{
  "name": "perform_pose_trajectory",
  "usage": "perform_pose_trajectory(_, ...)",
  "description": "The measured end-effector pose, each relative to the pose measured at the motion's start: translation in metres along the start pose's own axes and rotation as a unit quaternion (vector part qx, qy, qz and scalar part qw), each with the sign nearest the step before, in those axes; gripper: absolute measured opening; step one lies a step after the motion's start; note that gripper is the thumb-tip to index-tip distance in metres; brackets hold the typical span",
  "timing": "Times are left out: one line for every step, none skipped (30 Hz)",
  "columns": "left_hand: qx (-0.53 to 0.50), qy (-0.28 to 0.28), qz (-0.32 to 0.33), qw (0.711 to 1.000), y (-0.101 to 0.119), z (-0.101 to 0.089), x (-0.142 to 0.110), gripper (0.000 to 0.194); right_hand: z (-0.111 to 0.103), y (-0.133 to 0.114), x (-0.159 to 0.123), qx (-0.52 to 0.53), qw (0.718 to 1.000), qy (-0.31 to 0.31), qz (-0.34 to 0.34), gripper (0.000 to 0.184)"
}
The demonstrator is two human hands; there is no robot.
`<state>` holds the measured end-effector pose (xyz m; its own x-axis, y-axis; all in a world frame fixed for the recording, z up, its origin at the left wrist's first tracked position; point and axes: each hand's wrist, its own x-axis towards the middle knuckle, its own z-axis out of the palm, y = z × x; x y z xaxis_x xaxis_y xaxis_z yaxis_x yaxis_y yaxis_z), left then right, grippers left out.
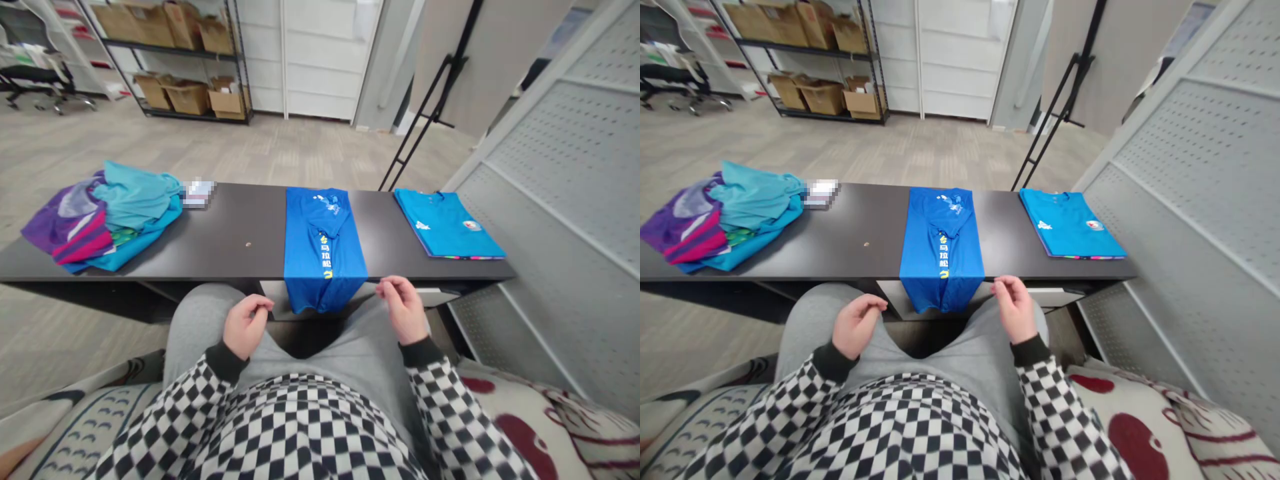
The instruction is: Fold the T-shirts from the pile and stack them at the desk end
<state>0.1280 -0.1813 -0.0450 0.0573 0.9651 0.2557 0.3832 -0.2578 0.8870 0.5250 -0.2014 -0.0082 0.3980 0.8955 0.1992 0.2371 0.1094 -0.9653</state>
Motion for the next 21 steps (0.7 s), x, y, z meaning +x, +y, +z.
perform_pose_trajectory(-0.012,-0.022,-0.047,0.999,-0.006,0.006,-0.007,0.019,0.001,0.008,-0.015,0.047,0.998,0.014,0.05,0.032)
perform_pose_trajectory(-0.028,-0.038,-0.091,0.995,-0.011,0.013,-0.01,0.024,0.003,0.015,-0.026,0.083,0.992,0.021,0.092,0.034)
perform_pose_trajectory(-0.05,-0.045,-0.126,0.99,-0.015,0.021,-0.008,0.032,0.007,0.022,-0.032,0.108,0.986,0.025,0.127,0.037)
perform_pose_trajectory(-0.077,-0.047,-0.151,0.984,-0.018,0.03,-0.003,0.04,0.013,0.027,-0.035,0.117,0.981,0.022,0.156,0.042)
perform_pose_trajectory(-0.107,-0.045,-0.171,0.978,-0.019,0.038,0.004,0.045,0.019,0.03,-0.035,0.114,0.978,0.015,0.177,0.046)
perform_pose_trajectory(-0.136,-0.04,-0.186,0.972,-0.018,0.046,0.012,0.048,0.025,0.032,-0.033,0.104,0.976,0.007,0.191,0.05)
perform_pose_trajectory(-0.162,-0.034,-0.199,0.966,-0.017,0.053,0.019,0.05,0.031,0.033,-0.03,0.094,0.976,0.001,0.198,0.052)
perform_pose_trajectory(-0.183,-0.027,-0.209,0.96,-0.016,0.058,0.024,0.052,0.036,0.034,-0.026,0.085,0.977,-0.007,0.198,0.053)
perform_pose_trajectory(-0.198,-0.019,-0.216,0.956,-0.013,0.062,0.027,0.054,0.04,0.034,-0.023,0.082,0.979,-0.015,0.188,0.053)
perform_pose_trajectory(-0.21,-0.013,-0.219,0.953,-0.011,0.065,0.028,0.056,0.043,0.033,-0.021,0.084,0.981,-0.024,0.173,0.052)
perform_pose_trajectory(-0.22,-0.01,-0.219,0.95,-0.009,0.066,0.028,0.057,0.045,0.033,-0.019,0.088,0.983,-0.032,0.155,0.051)
perform_pose_trajectory(-0.23,-0.014,-0.216,0.949,-0.006,0.066,0.027,0.059,0.047,0.032,-0.018,0.091,0.985,-0.038,0.14,0.049)
perform_pose_trajectory(-0.239,-0.022,-0.212,0.947,-0.004,0.065,0.025,0.06,0.048,0.031,-0.018,0.095,0.986,-0.042,0.13,0.048)
perform_pose_trajectory(-0.246,-0.036,-0.207,0.946,-0.002,0.064,0.024,0.059,0.048,0.03,-0.017,0.098,0.986,-0.045,0.125,0.047)
perform_pose_trajectory(-0.249,-0.05,-0.2,0.946,-0.001,0.064,0.023,0.058,0.049,0.029,-0.017,0.103,0.985,-0.048,0.127,0.047)
perform_pose_trajectory(-0.247,-0.062,-0.193,0.947,0.0,0.063,0.023,0.055,0.049,0.028,-0.016,0.111,0.984,-0.054,0.132,0.047)
perform_pose_trajectory(-0.24,-0.069,-0.186,0.95,0.0,0.063,0.023,0.051,0.049,0.026,-0.015,0.119,0.981,-0.064,0.139,0.047)
perform_pose_trajectory(-0.229,-0.071,-0.181,0.954,-0.001,0.064,0.024,0.048,0.048,0.025,-0.014,0.128,0.977,-0.077,0.149,0.047)
perform_pose_trajectory(-0.219,-0.071,-0.18,0.956,-0.002,0.064,0.025,0.046,0.048,0.024,-0.013,0.134,0.974,-0.089,0.158,0.046)
perform_pose_trajectory(-0.214,-0.071,-0.183,0.957,-0.004,0.066,0.026,0.046,0.047,0.023,-0.012,0.137,0.971,-0.099,0.166,0.046)
perform_pose_trajectory(-0.215,-0.073,-0.189,0.955,-0.007,0.067,0.027,0.046,0.045,0.022,-0.01,0.135,0.97,-0.108,0.173,0.045)
